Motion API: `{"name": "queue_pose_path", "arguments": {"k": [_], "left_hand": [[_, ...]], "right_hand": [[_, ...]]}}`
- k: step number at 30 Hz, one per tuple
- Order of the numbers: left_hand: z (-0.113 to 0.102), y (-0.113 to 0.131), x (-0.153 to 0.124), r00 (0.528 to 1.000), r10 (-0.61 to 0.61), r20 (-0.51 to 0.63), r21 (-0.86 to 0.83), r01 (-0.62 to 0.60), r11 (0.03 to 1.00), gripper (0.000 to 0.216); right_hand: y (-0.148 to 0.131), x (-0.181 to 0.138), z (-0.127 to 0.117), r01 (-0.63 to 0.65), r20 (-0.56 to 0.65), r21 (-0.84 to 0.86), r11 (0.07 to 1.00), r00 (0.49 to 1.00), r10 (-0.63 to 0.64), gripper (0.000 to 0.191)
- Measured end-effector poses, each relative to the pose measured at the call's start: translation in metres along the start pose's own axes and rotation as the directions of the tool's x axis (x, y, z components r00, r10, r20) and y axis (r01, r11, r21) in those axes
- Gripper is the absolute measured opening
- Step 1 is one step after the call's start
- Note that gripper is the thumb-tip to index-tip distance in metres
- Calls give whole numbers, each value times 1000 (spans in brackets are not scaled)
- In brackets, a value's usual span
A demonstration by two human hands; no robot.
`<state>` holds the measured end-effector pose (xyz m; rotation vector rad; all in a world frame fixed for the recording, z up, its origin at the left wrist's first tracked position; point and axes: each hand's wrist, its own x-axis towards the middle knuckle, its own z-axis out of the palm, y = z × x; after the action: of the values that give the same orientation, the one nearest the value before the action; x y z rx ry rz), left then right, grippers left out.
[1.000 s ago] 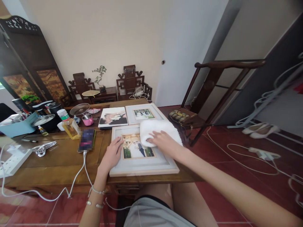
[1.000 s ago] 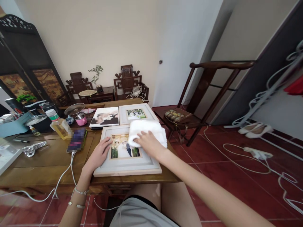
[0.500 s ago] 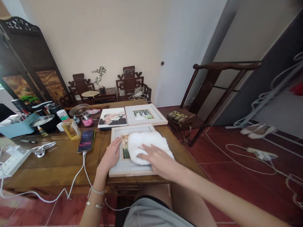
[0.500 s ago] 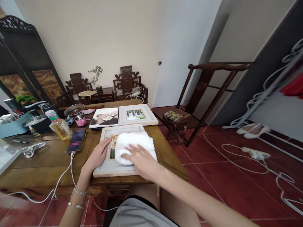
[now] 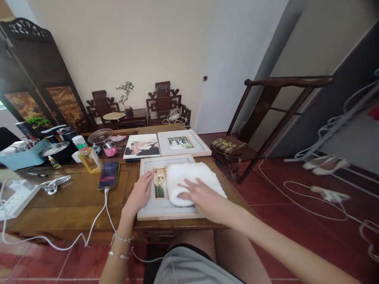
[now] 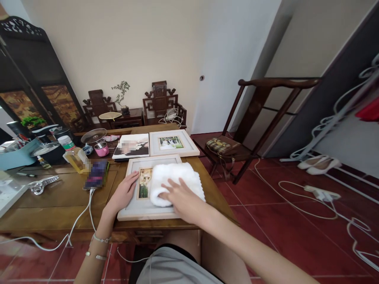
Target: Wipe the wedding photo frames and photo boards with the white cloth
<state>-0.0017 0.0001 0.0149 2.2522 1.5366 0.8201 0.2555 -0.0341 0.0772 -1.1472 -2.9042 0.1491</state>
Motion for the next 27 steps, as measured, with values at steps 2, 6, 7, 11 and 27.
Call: {"name": "queue_pose_path", "arguments": {"k": [2, 6, 7, 11, 27], "left_hand": [[0, 1, 0, 1000, -2, -3, 3, 2, 1000, 43], [-1, 3, -1, 1000, -8, -10, 6, 8, 1000, 43], [-1, 2, -1, 1000, -7, -10, 6, 7, 1000, 43], [-2, 1, 1, 1000, 13, 1, -5, -13, 1000, 43], [-4, 4, 1, 1000, 14, -3, -16, -14, 1000, 42]], "right_hand": [[-17, -20, -5, 23, 36, 53, 998, 999, -25, 70], [-34, -36, -6, 64, 7, 118, 991, 998, -65, 71], [-33, -35, -4, 77, -12, 125, 989, 997, -76, 71], [-6, -12, 11, 79, -101, 91, 993, 993, -69, 71], [16, 19, 6, -26, -100, -12, 1000, 995, 25, 67]]}}
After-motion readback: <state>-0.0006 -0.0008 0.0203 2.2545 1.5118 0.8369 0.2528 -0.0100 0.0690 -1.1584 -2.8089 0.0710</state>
